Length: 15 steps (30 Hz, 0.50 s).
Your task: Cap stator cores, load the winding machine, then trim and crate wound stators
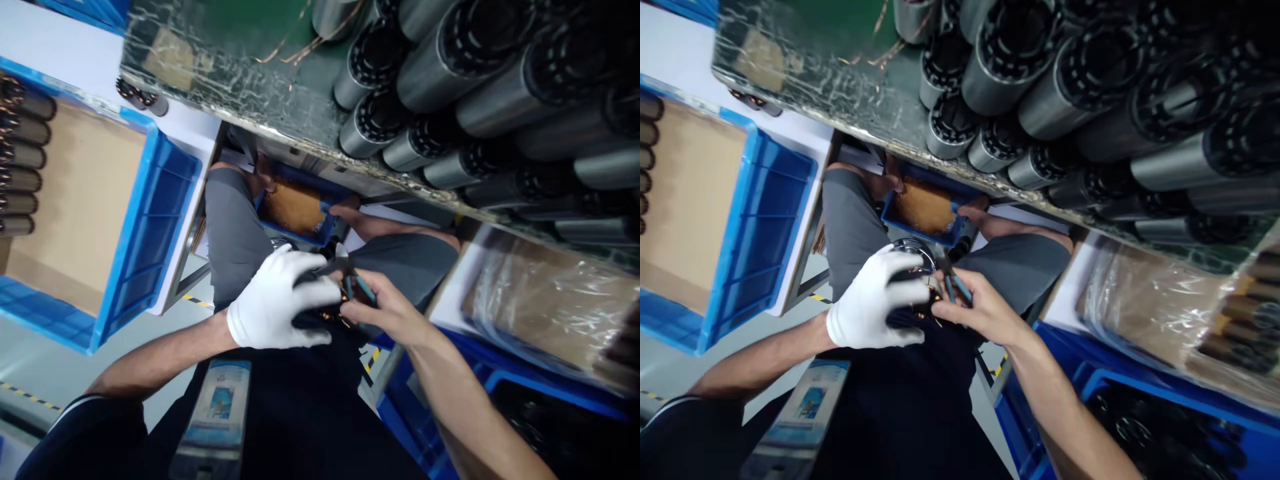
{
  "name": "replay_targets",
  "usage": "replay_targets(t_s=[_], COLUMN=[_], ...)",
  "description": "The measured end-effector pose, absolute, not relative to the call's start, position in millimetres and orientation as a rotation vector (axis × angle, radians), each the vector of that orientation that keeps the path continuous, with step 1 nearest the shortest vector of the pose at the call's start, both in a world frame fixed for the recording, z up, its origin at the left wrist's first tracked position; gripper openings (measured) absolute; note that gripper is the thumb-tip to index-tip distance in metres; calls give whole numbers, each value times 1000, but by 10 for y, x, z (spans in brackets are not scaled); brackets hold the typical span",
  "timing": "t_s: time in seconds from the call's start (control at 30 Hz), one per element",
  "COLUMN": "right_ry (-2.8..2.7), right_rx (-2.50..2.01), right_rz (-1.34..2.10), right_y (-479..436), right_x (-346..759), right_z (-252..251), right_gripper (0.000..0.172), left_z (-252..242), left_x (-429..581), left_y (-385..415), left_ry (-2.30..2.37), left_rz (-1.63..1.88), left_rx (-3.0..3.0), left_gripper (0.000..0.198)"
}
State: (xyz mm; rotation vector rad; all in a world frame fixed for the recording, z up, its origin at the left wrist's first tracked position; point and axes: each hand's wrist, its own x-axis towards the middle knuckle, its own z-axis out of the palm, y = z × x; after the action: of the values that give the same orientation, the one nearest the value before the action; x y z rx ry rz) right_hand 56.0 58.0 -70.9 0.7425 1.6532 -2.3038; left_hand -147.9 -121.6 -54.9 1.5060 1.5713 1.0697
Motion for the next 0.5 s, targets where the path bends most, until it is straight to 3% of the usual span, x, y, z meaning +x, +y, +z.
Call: replay_targets(t_s=[0.1, 0.17, 0.3, 0.4, 0.5], right_ry=[1376, 1197, 1111, 1251, 1257], right_rx=[592, 608, 676, 749, 926], right_rz=[-2429, -2541, -2585, -2499, -2418], right_y=[379, 186, -74, -111, -86], right_x=[473, 361, 136, 42, 22], right_z=[-821, -871, -949, -1088, -1311], right_gripper=[51, 50, 61, 66, 64], left_z=[-427, -345, -196, -31, 103], left_x=[-1638, -1749, -2191, -2779, -3469], left_y=[-1373, -1529, -2160, -2839, -3462], left_ry=[1569, 1626, 2169, 2854, 3192], left_rz=[848, 872, 983, 816, 625], left_rx=[2031, 1955, 1393, 690, 188], left_gripper=[22, 24, 28, 27, 18])
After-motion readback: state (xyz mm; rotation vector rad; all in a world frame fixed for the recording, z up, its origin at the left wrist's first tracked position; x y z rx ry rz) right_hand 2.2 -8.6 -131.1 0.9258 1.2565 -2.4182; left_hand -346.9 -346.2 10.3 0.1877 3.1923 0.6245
